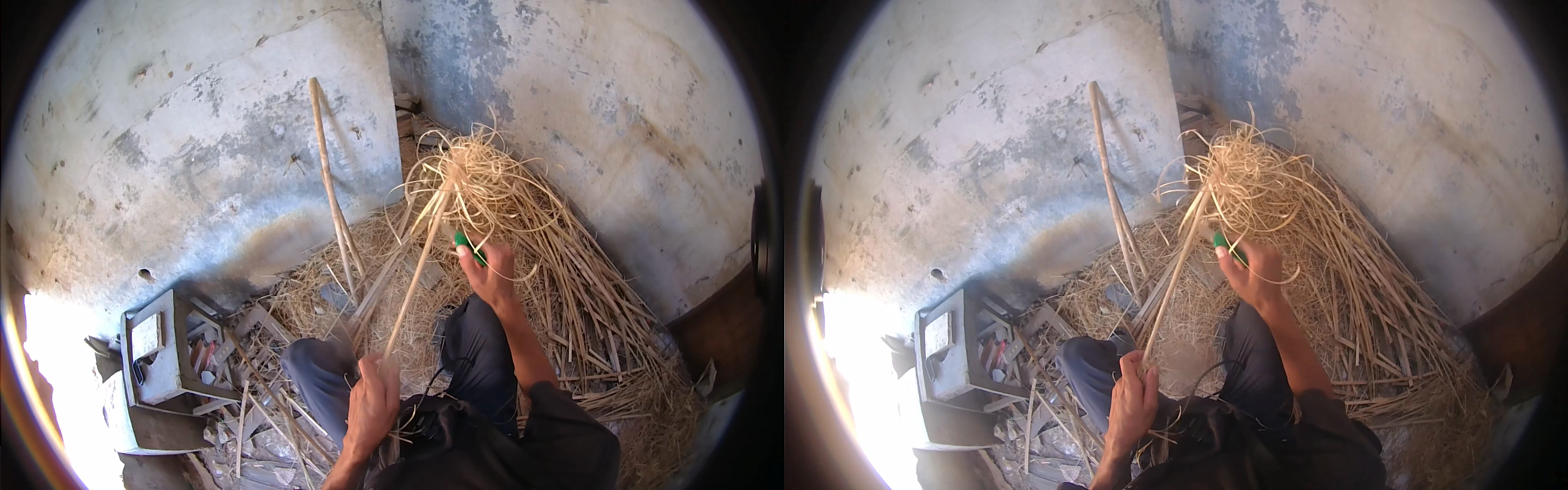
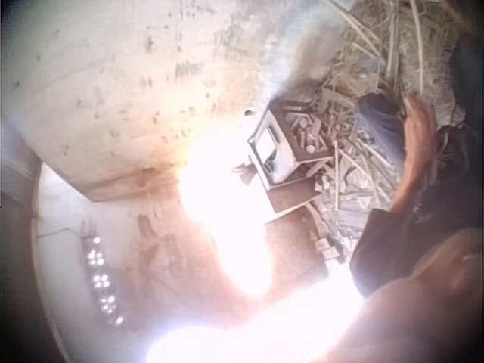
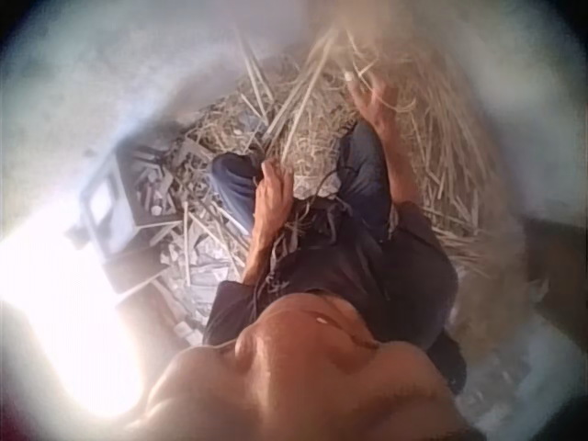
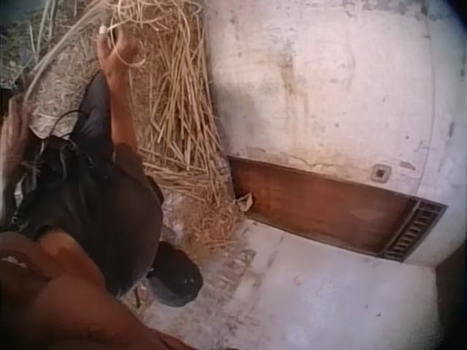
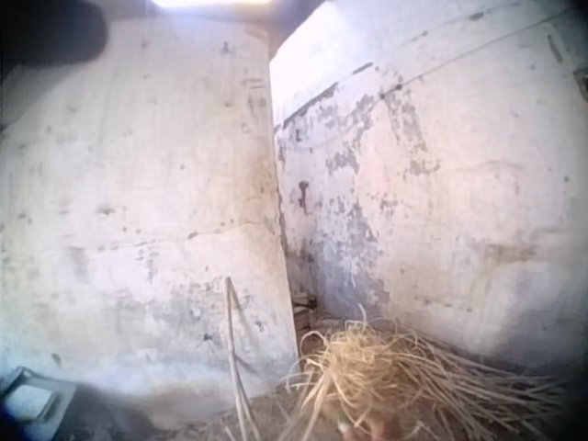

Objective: The person sits on the floor and uses a green utility knife to peel the outer layer off a long, thin stick. They hold the stick with their left hand and scrape downwards with the knife in their right hand, repeating the motion to remove the bark.

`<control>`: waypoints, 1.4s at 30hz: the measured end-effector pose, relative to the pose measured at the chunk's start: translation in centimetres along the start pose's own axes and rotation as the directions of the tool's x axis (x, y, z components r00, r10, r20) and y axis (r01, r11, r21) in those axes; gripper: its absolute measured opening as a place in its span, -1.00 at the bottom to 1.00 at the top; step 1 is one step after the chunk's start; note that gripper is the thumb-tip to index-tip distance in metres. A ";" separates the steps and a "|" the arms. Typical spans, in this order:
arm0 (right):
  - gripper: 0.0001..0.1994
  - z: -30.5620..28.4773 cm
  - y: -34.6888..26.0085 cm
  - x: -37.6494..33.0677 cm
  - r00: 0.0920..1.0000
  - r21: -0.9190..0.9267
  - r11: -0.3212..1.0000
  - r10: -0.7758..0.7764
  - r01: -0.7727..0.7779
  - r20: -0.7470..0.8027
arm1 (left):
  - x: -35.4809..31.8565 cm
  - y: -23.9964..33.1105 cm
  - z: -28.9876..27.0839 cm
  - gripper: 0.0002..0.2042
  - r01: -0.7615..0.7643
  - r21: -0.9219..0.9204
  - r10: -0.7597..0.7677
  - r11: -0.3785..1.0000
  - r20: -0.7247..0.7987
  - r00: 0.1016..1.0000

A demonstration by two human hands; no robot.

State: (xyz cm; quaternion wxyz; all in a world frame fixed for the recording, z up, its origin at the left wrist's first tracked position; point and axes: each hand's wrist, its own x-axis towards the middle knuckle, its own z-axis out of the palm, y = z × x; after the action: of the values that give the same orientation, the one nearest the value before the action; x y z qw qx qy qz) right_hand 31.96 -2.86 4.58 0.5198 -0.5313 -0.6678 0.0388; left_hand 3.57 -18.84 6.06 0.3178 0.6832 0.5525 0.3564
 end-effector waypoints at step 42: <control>-0.67 0.7 5.5 0.8 1.000 -0.260 0.966 0.011 -0.012 -0.007 | -2.7 -2.3 -0.4 -0.78 0.008 0.154 -0.025 0.988 0.103 0.994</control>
State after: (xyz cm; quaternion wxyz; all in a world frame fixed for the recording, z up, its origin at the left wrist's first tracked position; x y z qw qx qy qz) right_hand 35.15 0.51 1.50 0.4474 -0.5989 -0.6625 -0.0476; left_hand 1.65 -21.04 3.98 0.2957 0.7188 0.5665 0.2739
